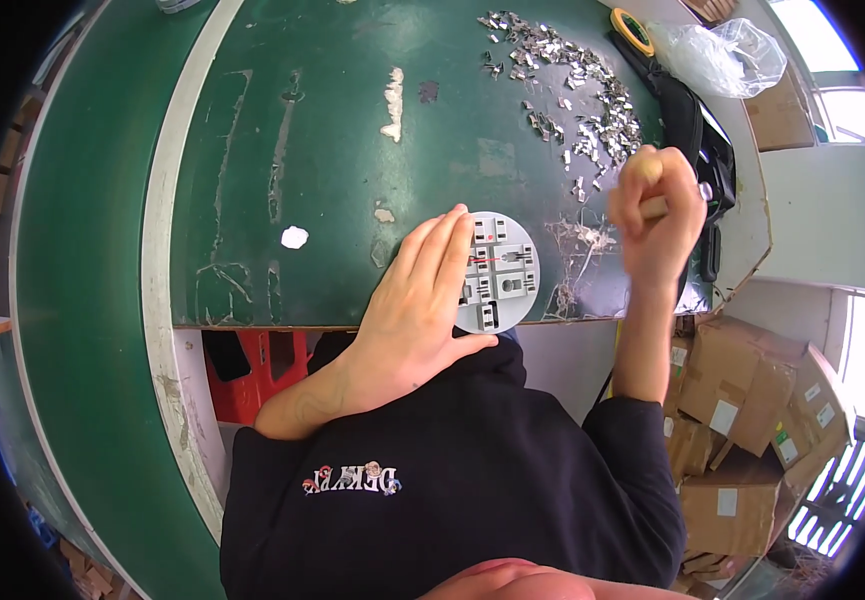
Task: Assembling small metal pins and components into a white circular plastic base and using a wooden pressing tool to secure them.
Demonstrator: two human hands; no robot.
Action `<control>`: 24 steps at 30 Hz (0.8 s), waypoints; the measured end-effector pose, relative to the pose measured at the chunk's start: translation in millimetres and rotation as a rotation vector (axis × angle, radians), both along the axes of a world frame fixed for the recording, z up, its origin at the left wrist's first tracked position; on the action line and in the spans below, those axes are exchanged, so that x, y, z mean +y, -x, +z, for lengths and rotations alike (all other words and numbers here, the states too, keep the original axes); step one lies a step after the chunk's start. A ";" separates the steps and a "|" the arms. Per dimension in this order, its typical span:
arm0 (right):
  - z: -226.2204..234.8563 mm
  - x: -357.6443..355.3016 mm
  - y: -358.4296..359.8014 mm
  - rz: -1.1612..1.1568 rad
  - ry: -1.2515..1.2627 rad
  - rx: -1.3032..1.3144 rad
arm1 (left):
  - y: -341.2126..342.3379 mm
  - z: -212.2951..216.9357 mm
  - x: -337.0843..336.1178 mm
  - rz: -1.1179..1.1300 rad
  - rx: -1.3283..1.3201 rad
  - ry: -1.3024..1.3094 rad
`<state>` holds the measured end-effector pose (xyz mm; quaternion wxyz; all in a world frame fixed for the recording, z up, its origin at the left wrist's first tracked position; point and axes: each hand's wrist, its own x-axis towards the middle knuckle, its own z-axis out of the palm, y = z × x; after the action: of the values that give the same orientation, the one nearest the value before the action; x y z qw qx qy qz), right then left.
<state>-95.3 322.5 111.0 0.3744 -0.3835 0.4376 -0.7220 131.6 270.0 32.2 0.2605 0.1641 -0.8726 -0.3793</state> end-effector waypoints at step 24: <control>-21.8 27.7 -34.7 -0.041 -0.562 0.650 | 23.6 9.4 -7.3 0.280 0.201 0.032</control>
<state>-60.7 350.1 89.3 0.2922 -0.4655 0.7200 -0.4237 108.0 262.7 41.6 0.3993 0.2412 -0.8167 -0.3397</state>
